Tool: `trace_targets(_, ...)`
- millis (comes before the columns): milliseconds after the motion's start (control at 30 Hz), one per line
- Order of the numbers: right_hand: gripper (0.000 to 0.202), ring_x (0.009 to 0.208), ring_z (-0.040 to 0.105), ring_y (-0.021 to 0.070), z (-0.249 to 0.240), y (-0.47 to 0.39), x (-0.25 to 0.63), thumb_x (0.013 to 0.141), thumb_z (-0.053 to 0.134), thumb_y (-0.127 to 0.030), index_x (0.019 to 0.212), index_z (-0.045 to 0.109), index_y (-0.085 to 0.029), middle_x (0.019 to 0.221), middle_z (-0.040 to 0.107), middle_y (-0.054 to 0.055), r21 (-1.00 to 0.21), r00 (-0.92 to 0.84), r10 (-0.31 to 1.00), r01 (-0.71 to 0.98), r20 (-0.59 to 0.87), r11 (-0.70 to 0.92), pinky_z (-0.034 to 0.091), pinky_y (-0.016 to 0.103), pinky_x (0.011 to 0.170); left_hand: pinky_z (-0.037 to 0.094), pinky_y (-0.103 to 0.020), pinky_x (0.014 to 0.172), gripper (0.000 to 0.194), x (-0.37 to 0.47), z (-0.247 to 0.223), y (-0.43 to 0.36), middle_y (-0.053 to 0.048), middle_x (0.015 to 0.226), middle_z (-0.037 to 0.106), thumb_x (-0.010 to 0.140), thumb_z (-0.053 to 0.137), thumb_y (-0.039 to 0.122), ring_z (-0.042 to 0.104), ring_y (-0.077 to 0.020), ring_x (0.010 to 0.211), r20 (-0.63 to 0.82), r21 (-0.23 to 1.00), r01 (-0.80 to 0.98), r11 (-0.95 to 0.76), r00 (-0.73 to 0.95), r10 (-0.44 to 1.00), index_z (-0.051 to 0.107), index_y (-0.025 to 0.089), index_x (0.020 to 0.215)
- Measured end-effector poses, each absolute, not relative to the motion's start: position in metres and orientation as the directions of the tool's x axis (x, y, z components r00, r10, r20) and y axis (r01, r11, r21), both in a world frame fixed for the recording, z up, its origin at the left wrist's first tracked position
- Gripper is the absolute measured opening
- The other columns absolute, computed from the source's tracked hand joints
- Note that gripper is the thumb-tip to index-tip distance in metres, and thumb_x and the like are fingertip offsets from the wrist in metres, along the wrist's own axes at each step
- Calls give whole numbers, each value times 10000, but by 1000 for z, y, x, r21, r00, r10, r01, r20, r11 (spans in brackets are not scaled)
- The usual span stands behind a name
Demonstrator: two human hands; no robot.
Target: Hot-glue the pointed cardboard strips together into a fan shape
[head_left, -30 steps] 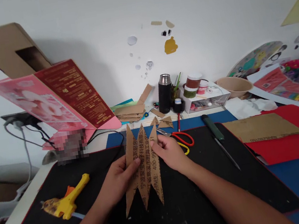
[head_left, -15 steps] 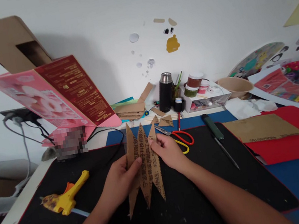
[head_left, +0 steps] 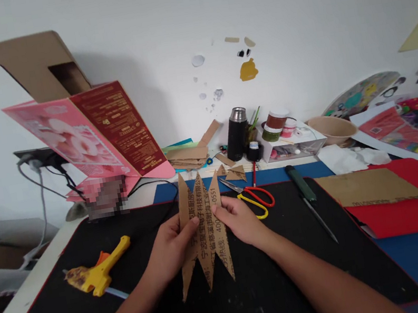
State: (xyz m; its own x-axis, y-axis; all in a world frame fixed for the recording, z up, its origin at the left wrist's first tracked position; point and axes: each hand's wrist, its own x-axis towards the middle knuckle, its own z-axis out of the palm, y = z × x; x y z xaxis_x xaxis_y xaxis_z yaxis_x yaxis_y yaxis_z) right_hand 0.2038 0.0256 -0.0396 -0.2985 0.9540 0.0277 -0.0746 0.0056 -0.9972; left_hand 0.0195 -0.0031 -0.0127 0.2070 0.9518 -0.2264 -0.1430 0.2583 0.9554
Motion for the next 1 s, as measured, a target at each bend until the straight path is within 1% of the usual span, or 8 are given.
trace_targets(133, 291, 672, 533, 180, -43, 25, 203, 904, 634, -469, 829, 671, -190, 690, 601, -2, -995, -220, 974, 62, 62, 77, 453, 287, 637, 581, -352, 752, 434, 21, -15, -6, -87, 951, 807, 800, 772, 521, 733, -249, 771, -192, 973, -88, 214, 208, 959, 752, 156, 1034)
trace_targets(233, 251, 627, 472, 150, -43, 24, 202, 916, 603, -411, 819, 655, -185, 688, 573, -17, -981, -196, 976, 149, 90, 121, 410, 264, 607, 575, -347, 746, 434, 22, -15, -10, -93, 977, 804, 839, 722, 525, 731, -277, 838, -137, 991, 36, 132, 159, 978, 753, 159, 1070)
trace_targets(333, 225, 608, 439, 137, -43, 23, 201, 914, 594, -375, 803, 643, -185, 677, 546, -31, -962, -181, 977, 228, 110, 151, 381, 256, 595, 567, -344, 733, 401, 24, -15, -13, -86, 915, 795, 851, 697, 524, 720, -302, 874, -71, 982, 184, 52, 100, 992, 763, 160, 1004)
trace_targets(400, 232, 610, 450, 140, -43, 23, 201, 914, 597, -386, 806, 644, -186, 676, 548, -31, -965, -182, 978, 220, 103, 142, 388, 259, 600, 563, -346, 744, 373, 24, -14, -13, -77, 860, 783, 848, 698, 522, 717, -304, 872, -53, 977, 212, 33, 86, 995, 759, 162, 926)
trace_targets(567, 320, 716, 593, 190, -39, 22, 200, 894, 637, -514, 901, 671, -197, 783, 662, 8, -997, -256, 966, -65, 47, 31, 490, 318, 718, 579, -372, 754, 423, 22, -13, -8, -82, 915, 797, 785, 757, 545, 733, -270, 785, -169, 981, -64, 181, 166, 972, 744, 167, 975)
trace_targets(667, 341, 816, 659, 223, -35, 19, 197, 872, 678, -541, 950, 683, -209, 891, 714, 31, -987, -306, 952, -157, 36, -13, 520, 357, 796, 586, -375, 743, 452, 20, -15, -6, -101, 936, 802, 757, 793, 531, 740, -266, 771, -192, 962, -157, 221, 180, 965, 741, 156, 1003)
trace_targets(833, 344, 912, 686, 237, -33, 16, 194, 869, 693, -534, 1006, 680, -219, 983, 735, 48, -982, -345, 937, -189, 52, -15, 531, 385, 872, 589, -363, 728, 421, 15, -19, -4, -108, 958, 806, 778, 799, 489, 746, -253, 758, -187, 951, -211, 226, 191, 964, 740, 151, 1024)
trace_targets(1000, 294, 819, 663, 221, -37, 15, 193, 894, 668, -498, 965, 691, -214, 864, 711, 23, -991, -355, 934, -136, 31, -18, 531, 369, 812, 586, -359, 725, 434, 11, -17, 0, -95, 929, 804, 759, 810, 498, 741, -250, 748, -167, 966, -178, 188, 123, 978, 743, 148, 1007)
